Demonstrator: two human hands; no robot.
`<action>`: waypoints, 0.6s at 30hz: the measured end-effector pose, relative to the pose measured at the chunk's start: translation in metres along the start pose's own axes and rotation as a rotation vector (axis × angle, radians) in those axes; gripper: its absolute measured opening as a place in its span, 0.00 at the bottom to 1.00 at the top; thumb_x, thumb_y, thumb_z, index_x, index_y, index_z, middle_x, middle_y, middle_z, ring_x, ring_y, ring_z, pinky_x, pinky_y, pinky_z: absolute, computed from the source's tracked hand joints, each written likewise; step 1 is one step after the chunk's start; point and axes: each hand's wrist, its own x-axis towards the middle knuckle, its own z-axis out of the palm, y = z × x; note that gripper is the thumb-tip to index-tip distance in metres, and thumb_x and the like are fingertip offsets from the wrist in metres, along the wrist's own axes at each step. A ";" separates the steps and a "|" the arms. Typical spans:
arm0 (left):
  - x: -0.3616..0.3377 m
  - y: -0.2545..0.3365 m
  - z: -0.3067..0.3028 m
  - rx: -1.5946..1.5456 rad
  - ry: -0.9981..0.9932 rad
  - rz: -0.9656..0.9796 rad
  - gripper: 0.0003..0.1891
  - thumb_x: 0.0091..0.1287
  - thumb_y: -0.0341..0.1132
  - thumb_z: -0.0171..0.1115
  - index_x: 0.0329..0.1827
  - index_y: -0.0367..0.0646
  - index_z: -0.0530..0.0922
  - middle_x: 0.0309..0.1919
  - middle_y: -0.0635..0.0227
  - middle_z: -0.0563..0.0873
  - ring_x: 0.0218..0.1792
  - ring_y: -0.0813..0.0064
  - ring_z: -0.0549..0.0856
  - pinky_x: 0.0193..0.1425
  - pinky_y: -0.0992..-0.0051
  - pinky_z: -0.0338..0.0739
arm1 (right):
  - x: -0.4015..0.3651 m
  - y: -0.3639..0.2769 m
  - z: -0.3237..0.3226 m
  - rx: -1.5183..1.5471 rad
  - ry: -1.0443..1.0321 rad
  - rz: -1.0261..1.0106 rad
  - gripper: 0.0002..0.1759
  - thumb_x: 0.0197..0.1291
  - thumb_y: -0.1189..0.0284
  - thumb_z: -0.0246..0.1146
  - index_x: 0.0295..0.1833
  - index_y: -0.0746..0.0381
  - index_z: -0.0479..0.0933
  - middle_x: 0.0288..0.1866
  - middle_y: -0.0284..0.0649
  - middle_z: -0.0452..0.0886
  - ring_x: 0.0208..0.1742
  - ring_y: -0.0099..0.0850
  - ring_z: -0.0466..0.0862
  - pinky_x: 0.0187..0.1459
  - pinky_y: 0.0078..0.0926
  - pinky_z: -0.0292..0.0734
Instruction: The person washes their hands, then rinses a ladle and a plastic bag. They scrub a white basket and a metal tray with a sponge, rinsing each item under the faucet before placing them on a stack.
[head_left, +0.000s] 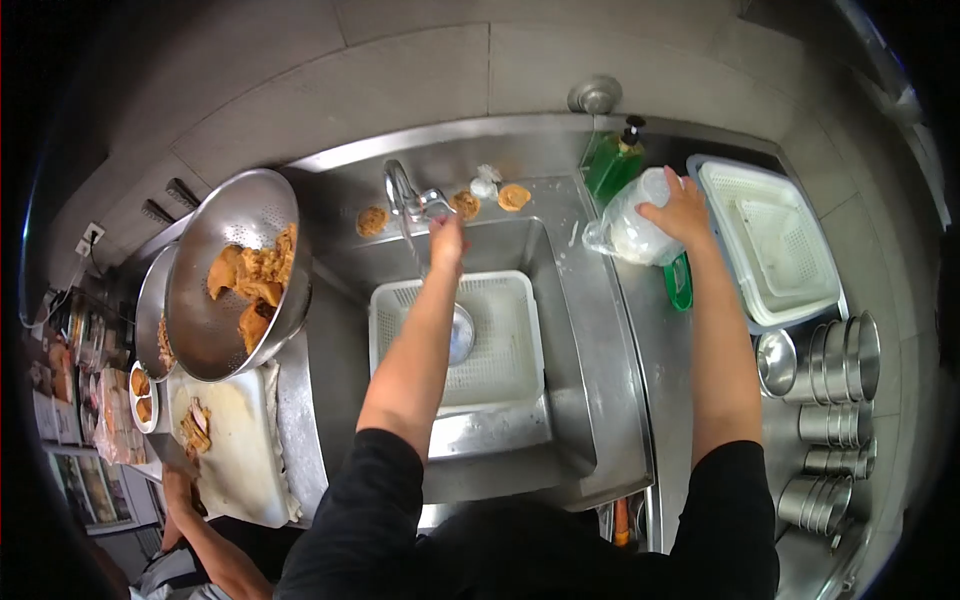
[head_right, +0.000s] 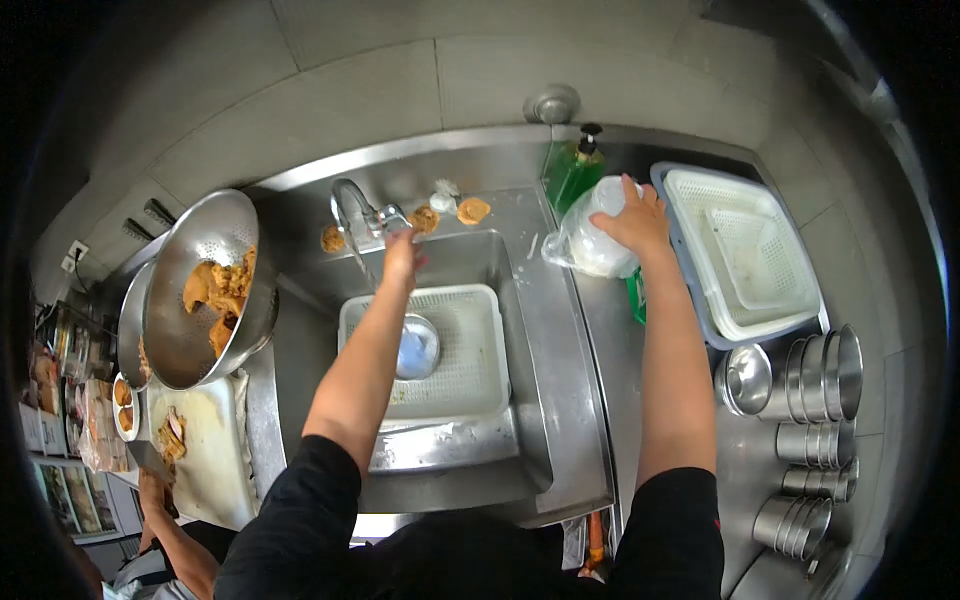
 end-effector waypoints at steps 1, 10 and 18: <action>0.000 0.005 0.006 -0.044 0.029 0.060 0.21 0.65 0.48 0.62 0.53 0.48 0.69 0.34 0.71 0.75 0.34 0.74 0.75 0.36 0.66 0.75 | 0.002 0.004 0.004 0.005 0.014 -0.016 0.58 0.45 0.43 0.70 0.81 0.47 0.54 0.81 0.52 0.53 0.78 0.56 0.57 0.75 0.50 0.58; -0.011 0.022 0.012 -0.052 -0.008 0.073 0.17 0.66 0.41 0.57 0.54 0.46 0.69 0.47 0.65 0.78 0.46 0.69 0.79 0.45 0.61 0.81 | 0.001 0.000 0.006 -0.020 0.028 0.008 0.57 0.45 0.42 0.68 0.81 0.46 0.54 0.81 0.50 0.55 0.78 0.52 0.59 0.74 0.46 0.59; -0.018 0.029 0.012 -0.029 -0.012 0.070 0.19 0.66 0.40 0.58 0.56 0.46 0.68 0.45 0.66 0.76 0.46 0.72 0.79 0.48 0.63 0.81 | -0.001 -0.003 0.002 -0.021 0.003 0.035 0.57 0.46 0.42 0.68 0.81 0.46 0.55 0.81 0.50 0.54 0.79 0.51 0.58 0.74 0.45 0.59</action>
